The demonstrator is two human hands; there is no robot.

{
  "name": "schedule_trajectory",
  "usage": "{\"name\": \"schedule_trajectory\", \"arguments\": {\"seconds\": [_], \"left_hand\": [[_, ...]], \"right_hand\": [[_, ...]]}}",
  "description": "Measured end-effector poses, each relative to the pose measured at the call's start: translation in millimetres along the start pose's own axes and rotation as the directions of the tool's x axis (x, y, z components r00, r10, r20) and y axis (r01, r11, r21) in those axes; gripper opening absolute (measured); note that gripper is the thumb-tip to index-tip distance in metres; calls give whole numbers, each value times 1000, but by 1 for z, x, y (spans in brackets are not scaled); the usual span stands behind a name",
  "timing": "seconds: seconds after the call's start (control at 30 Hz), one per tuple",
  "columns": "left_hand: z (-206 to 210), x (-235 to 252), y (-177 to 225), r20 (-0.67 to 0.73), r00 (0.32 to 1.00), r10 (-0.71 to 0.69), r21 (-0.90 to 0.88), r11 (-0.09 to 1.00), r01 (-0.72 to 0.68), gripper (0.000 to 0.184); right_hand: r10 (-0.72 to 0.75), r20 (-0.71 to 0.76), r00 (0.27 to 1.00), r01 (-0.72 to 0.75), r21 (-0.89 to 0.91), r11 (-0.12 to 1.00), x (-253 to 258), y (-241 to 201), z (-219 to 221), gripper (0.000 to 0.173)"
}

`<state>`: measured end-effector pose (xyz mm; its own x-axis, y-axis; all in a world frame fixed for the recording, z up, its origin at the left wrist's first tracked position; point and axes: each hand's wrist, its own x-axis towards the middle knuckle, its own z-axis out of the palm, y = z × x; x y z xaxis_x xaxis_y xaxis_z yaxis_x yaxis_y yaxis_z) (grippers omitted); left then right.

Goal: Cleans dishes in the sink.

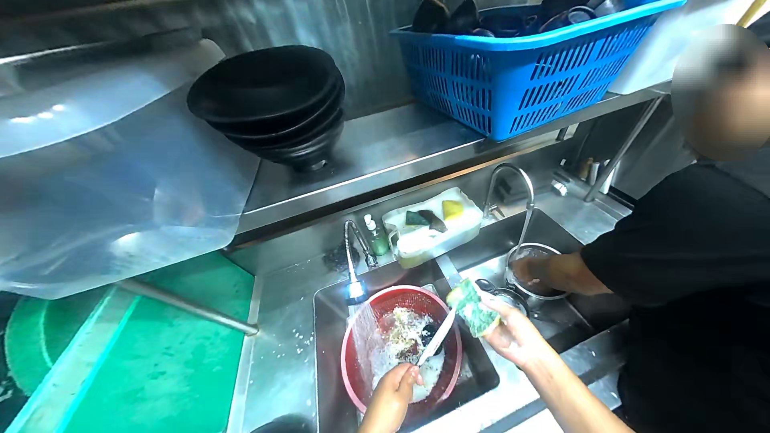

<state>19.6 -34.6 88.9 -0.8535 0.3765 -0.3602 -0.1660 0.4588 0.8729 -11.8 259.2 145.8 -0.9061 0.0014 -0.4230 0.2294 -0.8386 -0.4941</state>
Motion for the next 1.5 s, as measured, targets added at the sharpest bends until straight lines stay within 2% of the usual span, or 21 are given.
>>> {"name": "schedule_trajectory", "arguments": {"seconds": [0.13, 0.23, 0.3, 0.37, 0.4, 0.47, 0.5, 0.63, 0.73, 0.83, 0.9, 0.93, 1.0, 1.07, 1.1, 1.13, 1.17, 1.23, 1.33, 1.4, 1.5], "left_hand": [[13, 6, 3, -115, 991, -70, -160, 986, 51, 42], [31, 14, 23, -154, 984, -87, -340, 940, 30, 43], [45, 22, 36, -166, 983, -79, -405, 914, 5, 39], [62, 31, 46, -207, 971, -118, -521, 853, -7, 41], [68, 34, 49, -208, 964, -165, -636, 772, -5, 43], [77, 39, 59, -153, 945, -288, -845, 535, 26, 41], [78, 41, 62, -112, 945, -307, -895, 444, 38, 43], [78, 43, 53, -39, 972, -231, -971, 238, 18, 50], [73, 56, 41, -87, 968, -235, -974, 224, -33, 44], [67, 67, 30, -127, 975, -183, -911, 410, -41, 40], [65, 67, 30, -109, 987, -121, -882, 470, -40, 40], [64, 67, 32, -87, 992, -93, -877, 480, -32, 40], [66, 64, 35, -27, 999, -39, -878, 478, -5, 42], [75, 60, 40, 27, 999, -37, -884, 466, 41, 42], [83, 59, 43, 24, 998, -64, -888, 456, 50, 40], [91, 59, 44, 19, 996, -82, -893, 448, 54, 39], [99, 59, 45, -2, 995, -103, -887, 459, 46, 40], [107, 58, 45, -79, 987, -138, -818, 576, 15, 45], [106, 57, 42, -147, 975, -168, -712, 702, 13, 46], [104, 57, 38, -156, 971, -179, -697, 717, 21, 42], [105, 57, 30, -129, 974, -187, -747, 664, 29, 39]], "right_hand": [[-75, -78, 994, 76, 6, 997, -1, -3, -6, 36], [-107, -69, 992, 89, -215, 972, -8, 24, -5, 39], [-152, -41, 987, 121, -428, 896, -15, 53, 3, 40], [-183, 102, 978, 200, -714, 671, -19, 78, 5, 48], [-176, 173, 969, 237, -847, 476, -20, 86, 5, 50], [-153, 299, 942, 311, -949, 57, -24, 93, 5, 51], [-129, 319, 939, 314, -947, -63, -25, 93, 5, 51], [40, 298, 954, 300, -933, -198, -35, 83, -4, 50], [100, 334, 937, 349, -902, -255, -43, 91, -27, 47], [177, 336, 925, 370, -902, -221, -47, 84, -47, 45], [142, 283, 949, 300, -946, -122, -50, 71, -51, 44], [84, 244, 966, 247, -969, -27, -50, 65, -51, 43], [-45, 111, 993, 119, -951, 285, -46, 57, -46, 37], [-100, -15, 995, 52, -777, 627, -43, 57, -34, 36], [-81, -64, 995, 17, -673, 739, -42, 59, -28, 39], [-53, -91, 994, -14, -611, 791, -42, 64, -23, 44], [-28, -100, 995, -38, -604, 796, -42, 69, -20, 50], [5, -94, 996, -66, -662, 746, -42, 75, -19, 57], [91, -52, 995, -99, -746, 658, -42, 81, -25, 54], [137, -42, 990, -118, -776, 620, -40, 86, -31, 52], [209, -27, 978, -154, -772, 617, -32, 85, -39, 46]]}}
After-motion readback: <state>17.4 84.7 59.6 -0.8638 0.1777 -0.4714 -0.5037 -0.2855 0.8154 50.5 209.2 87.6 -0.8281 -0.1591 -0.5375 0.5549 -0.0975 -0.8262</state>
